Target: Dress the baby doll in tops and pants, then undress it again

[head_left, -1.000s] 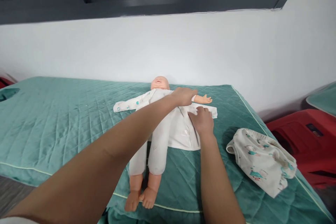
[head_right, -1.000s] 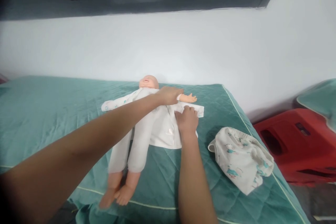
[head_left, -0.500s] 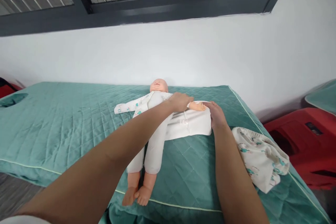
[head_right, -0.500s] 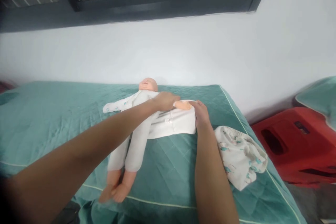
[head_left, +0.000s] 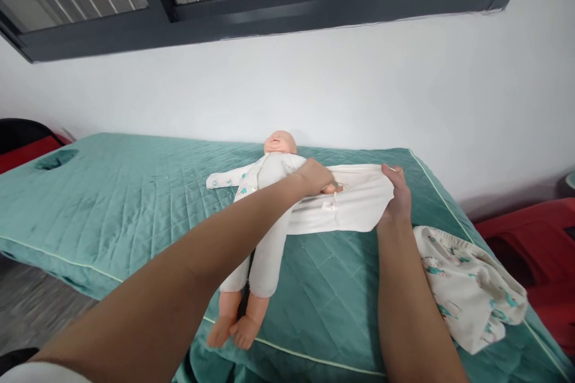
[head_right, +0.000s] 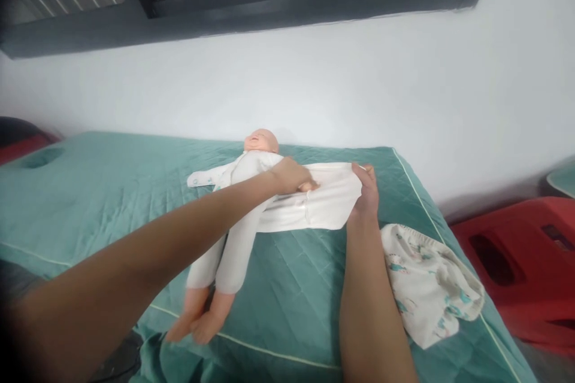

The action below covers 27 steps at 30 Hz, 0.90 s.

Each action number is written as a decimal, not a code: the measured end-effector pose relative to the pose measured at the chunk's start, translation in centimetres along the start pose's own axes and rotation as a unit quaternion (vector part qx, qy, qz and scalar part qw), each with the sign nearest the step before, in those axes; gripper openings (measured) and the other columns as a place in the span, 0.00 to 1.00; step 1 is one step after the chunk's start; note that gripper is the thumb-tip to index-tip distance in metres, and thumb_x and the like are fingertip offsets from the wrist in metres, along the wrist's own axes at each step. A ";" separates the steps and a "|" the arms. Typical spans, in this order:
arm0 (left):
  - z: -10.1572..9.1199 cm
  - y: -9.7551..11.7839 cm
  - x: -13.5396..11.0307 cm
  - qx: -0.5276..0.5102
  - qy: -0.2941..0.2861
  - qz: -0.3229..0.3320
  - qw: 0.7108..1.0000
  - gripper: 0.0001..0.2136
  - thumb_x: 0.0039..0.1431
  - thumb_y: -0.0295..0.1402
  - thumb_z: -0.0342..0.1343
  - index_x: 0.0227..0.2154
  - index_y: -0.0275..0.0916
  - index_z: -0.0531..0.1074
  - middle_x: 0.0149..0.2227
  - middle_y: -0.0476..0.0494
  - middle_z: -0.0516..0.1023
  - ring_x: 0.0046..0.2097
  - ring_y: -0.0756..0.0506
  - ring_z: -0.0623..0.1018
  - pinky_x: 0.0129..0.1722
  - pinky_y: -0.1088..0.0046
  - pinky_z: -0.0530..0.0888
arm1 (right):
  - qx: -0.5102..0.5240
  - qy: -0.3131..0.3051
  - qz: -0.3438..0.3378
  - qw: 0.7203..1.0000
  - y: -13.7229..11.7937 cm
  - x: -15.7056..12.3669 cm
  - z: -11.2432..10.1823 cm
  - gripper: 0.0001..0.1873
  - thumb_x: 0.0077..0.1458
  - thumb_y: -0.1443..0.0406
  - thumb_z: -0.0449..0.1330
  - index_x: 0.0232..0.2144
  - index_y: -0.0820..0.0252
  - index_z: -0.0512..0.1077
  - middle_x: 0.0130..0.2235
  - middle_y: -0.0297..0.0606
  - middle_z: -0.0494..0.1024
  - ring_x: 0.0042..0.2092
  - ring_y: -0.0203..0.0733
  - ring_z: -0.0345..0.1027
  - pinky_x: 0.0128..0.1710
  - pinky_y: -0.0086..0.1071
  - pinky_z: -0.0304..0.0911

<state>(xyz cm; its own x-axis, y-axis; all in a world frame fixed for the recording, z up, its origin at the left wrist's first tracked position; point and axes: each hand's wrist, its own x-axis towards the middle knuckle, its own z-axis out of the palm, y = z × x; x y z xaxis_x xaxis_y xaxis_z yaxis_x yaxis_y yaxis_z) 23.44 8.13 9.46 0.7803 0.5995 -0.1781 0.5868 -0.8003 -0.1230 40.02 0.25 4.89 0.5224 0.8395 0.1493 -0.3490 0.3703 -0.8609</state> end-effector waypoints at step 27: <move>-2.0 -5.0 -8.9 -0.216 0.046 -0.064 0.973 0.23 0.56 0.45 0.57 0.52 0.40 0.68 0.48 0.38 0.80 0.49 0.37 0.78 0.42 0.66 0.71 | -0.161 -0.385 0.129 0.900 2.4 -9.0 7.2 0.26 0.48 0.59 0.72 0.51 0.46 0.77 0.59 0.36 0.75 0.65 0.53 0.61 0.65 0.45 0.57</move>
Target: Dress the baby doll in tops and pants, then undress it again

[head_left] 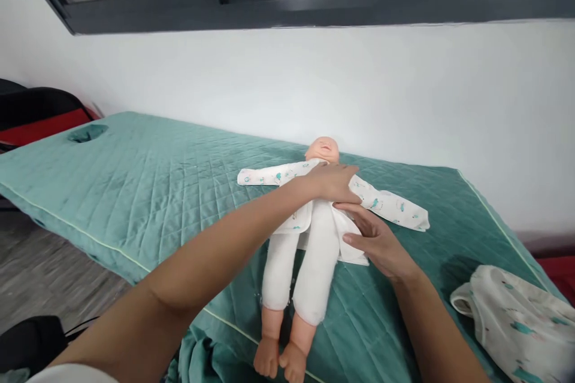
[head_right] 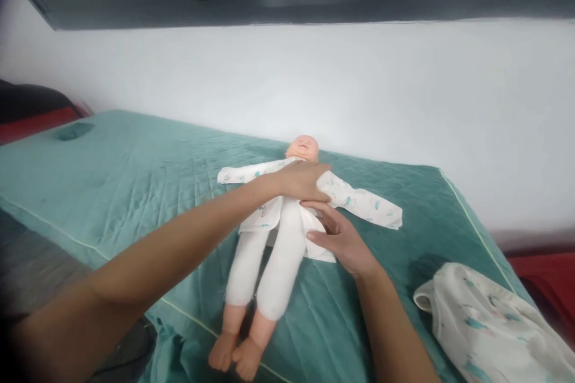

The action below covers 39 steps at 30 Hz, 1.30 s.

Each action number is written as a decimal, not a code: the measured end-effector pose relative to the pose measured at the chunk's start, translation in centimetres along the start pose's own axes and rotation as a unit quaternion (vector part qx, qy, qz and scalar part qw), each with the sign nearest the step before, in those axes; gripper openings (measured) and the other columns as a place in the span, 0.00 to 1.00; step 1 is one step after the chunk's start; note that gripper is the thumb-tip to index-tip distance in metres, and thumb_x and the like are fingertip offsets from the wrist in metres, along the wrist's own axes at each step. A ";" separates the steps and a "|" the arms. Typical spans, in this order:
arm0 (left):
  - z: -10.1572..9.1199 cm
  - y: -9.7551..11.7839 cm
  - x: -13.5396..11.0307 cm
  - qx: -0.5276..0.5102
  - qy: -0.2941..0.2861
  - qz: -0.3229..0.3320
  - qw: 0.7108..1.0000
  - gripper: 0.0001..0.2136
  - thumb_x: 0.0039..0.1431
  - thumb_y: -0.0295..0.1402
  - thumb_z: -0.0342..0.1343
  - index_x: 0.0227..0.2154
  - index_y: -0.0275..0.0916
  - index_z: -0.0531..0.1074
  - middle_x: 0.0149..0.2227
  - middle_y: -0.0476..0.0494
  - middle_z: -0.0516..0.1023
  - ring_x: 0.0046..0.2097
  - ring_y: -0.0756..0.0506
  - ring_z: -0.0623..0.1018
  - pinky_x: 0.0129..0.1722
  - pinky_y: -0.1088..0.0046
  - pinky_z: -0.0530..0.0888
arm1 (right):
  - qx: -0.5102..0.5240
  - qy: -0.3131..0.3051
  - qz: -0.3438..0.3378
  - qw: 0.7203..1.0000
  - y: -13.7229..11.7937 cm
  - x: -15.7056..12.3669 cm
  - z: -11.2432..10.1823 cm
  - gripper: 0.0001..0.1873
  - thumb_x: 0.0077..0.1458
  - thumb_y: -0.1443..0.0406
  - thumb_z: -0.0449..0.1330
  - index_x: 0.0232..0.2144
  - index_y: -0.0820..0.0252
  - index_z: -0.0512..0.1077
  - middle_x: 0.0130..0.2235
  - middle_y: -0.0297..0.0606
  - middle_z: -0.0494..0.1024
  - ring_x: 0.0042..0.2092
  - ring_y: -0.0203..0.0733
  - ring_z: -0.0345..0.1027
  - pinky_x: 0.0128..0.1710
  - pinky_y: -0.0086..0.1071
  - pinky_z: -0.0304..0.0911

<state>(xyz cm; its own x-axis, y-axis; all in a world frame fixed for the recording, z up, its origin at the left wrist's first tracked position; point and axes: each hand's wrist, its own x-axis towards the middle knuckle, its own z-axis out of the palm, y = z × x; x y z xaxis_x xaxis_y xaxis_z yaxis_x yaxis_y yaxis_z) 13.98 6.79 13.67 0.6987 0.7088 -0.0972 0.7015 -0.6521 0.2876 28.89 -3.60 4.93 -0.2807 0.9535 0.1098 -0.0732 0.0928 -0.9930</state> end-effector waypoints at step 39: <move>4.2 -5.3 -1.1 -0.176 0.450 -0.103 0.869 0.19 0.57 0.19 0.50 0.51 0.40 0.68 0.53 0.38 0.70 0.50 0.43 0.75 0.50 0.64 0.74 | 0.099 -0.013 -0.087 0.991 -0.3 -0.7 0.1 0.13 0.57 0.61 0.65 0.46 0.48 0.78 0.66 0.40 0.68 0.63 0.54 0.65 0.50 0.43 0.71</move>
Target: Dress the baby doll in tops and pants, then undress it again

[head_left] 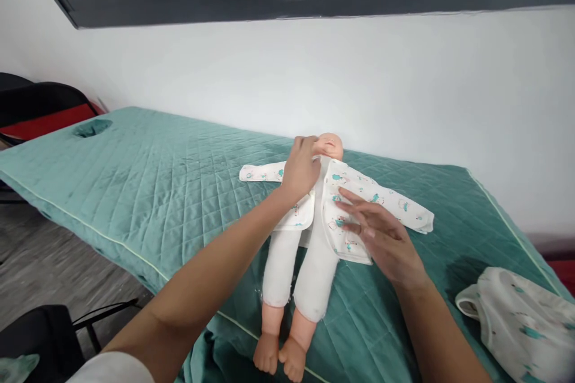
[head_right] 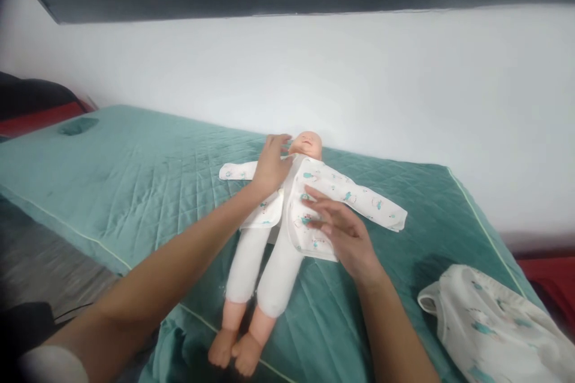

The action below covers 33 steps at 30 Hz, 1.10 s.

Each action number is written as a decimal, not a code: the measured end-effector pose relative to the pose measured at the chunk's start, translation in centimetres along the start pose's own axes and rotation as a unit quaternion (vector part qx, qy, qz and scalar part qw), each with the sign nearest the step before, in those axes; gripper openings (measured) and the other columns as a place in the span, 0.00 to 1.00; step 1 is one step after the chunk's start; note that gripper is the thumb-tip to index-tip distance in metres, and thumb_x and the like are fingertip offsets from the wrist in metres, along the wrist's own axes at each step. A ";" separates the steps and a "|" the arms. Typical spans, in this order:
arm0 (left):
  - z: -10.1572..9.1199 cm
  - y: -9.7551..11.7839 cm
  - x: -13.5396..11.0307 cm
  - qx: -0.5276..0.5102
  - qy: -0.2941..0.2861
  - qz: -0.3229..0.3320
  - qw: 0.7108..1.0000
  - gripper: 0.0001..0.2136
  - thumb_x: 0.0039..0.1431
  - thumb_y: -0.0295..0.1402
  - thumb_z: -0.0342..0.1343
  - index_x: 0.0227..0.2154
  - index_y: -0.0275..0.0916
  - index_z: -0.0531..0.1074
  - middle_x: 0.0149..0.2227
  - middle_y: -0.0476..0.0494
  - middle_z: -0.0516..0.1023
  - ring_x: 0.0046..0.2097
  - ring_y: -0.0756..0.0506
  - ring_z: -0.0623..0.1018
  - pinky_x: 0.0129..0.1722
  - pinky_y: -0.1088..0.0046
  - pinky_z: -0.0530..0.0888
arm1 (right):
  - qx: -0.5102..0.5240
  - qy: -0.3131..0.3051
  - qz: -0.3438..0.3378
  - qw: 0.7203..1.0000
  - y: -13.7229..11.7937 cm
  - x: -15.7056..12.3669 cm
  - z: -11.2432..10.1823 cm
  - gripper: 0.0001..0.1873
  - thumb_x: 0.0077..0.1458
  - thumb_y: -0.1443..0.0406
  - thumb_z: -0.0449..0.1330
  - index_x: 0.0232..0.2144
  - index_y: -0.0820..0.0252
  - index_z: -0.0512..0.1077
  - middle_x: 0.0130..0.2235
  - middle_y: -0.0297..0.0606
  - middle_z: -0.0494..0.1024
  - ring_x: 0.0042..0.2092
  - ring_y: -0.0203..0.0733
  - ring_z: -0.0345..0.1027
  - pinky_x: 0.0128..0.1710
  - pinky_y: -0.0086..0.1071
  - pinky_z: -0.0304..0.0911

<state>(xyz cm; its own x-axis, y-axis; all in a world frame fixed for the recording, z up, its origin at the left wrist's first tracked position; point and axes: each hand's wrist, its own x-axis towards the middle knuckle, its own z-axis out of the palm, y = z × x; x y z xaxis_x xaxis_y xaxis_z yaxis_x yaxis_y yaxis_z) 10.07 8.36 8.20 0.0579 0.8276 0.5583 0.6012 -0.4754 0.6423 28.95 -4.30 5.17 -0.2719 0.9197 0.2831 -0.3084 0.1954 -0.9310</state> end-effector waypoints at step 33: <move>-6.0 -5.1 -14.8 0.133 -0.182 0.000 0.974 0.06 0.63 0.29 0.51 0.33 0.41 0.73 0.39 0.42 0.77 0.43 0.39 0.73 0.42 0.63 0.66 | -0.536 0.223 -0.070 0.811 4.7 -7.2 2.5 0.08 0.61 0.61 0.61 0.43 0.56 0.72 0.41 0.40 0.75 0.43 0.46 0.70 0.43 0.43 0.68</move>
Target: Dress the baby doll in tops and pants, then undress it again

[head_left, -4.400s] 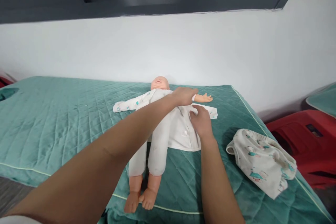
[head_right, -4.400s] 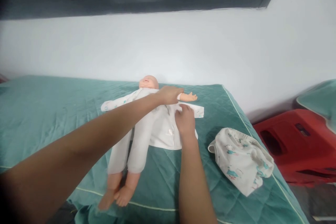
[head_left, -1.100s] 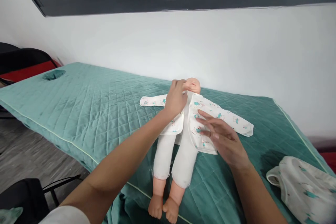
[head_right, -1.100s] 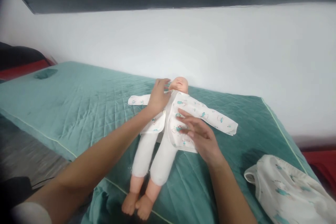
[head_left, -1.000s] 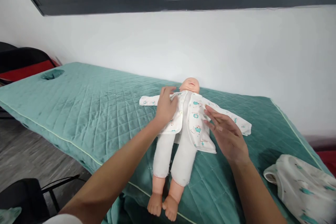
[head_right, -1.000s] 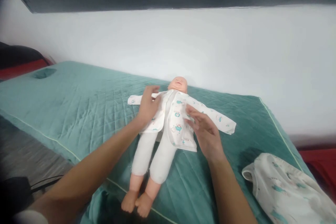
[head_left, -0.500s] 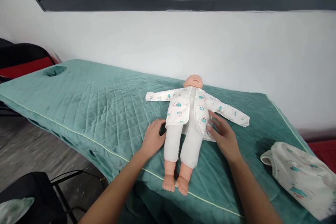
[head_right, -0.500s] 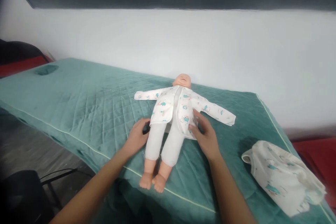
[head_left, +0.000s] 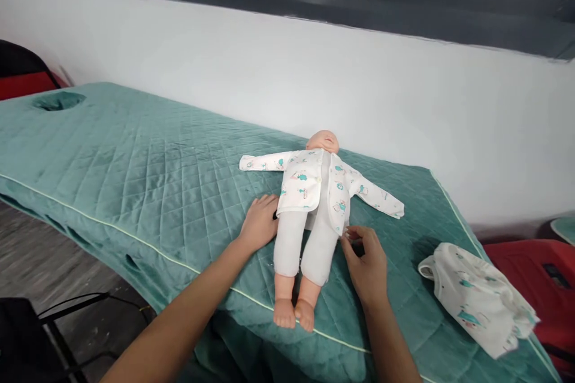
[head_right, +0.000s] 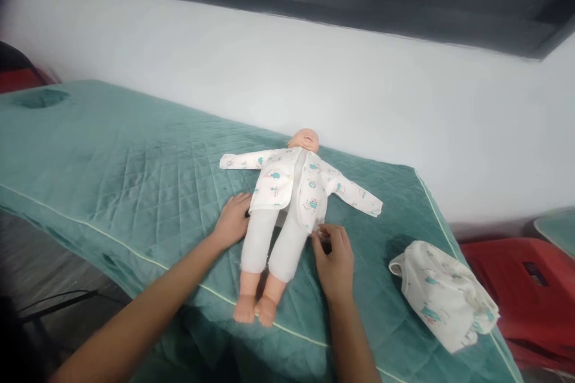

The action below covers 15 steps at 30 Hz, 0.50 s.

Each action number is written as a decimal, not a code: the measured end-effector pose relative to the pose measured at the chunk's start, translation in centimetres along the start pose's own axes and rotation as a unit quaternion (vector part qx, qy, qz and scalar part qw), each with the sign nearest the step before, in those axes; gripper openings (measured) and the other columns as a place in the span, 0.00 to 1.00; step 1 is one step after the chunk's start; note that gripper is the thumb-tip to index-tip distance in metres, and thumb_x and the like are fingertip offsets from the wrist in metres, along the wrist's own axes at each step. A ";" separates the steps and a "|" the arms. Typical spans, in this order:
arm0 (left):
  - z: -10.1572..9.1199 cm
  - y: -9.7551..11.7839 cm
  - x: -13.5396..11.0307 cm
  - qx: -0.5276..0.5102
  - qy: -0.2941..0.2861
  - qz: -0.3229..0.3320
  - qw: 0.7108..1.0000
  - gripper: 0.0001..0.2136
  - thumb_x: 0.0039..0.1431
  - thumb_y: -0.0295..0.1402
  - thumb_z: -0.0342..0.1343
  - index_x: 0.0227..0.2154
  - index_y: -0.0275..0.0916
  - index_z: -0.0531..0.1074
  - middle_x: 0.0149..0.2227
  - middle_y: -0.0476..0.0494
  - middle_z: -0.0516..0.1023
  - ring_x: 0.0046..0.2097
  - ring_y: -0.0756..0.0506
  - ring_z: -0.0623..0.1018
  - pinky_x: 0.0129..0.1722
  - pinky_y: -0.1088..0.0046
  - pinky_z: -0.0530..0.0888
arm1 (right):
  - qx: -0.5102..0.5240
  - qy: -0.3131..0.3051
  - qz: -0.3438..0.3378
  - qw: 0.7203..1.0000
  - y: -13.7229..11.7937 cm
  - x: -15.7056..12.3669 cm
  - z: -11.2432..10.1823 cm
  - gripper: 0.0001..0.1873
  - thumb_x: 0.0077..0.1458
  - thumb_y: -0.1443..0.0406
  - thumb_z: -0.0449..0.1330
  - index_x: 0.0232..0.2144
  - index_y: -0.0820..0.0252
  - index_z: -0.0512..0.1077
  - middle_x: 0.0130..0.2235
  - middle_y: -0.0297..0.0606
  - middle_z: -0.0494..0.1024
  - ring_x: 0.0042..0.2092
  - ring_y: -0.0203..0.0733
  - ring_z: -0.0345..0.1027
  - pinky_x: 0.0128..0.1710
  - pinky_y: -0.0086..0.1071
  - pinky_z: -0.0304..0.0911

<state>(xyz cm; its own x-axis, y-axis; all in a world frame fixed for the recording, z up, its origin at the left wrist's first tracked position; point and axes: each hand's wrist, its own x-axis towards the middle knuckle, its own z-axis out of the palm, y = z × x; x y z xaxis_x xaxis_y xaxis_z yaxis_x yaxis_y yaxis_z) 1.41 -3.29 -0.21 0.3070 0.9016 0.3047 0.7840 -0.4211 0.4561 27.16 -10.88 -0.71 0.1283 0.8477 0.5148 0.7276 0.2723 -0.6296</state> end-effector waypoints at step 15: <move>0.6 -0.8 -2.5 -0.054 0.121 -0.042 0.990 0.09 0.64 0.31 0.48 0.28 0.41 0.68 0.32 0.45 0.74 0.37 0.44 0.73 0.39 0.66 0.68 | -0.078 0.035 -0.138 0.987 -1.0 0.9 0.0 0.11 0.63 0.69 0.56 0.47 0.54 0.70 0.44 0.43 0.76 0.46 0.50 0.70 0.46 0.48 0.66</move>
<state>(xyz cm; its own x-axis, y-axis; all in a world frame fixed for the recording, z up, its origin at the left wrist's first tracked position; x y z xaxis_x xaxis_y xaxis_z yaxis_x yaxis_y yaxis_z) 0.36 -5.11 -1.85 0.0946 0.8895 0.4471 0.7344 -0.3655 0.5718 26.51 -10.45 0.40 -0.0468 0.7169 0.6956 0.8360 0.4092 -0.3655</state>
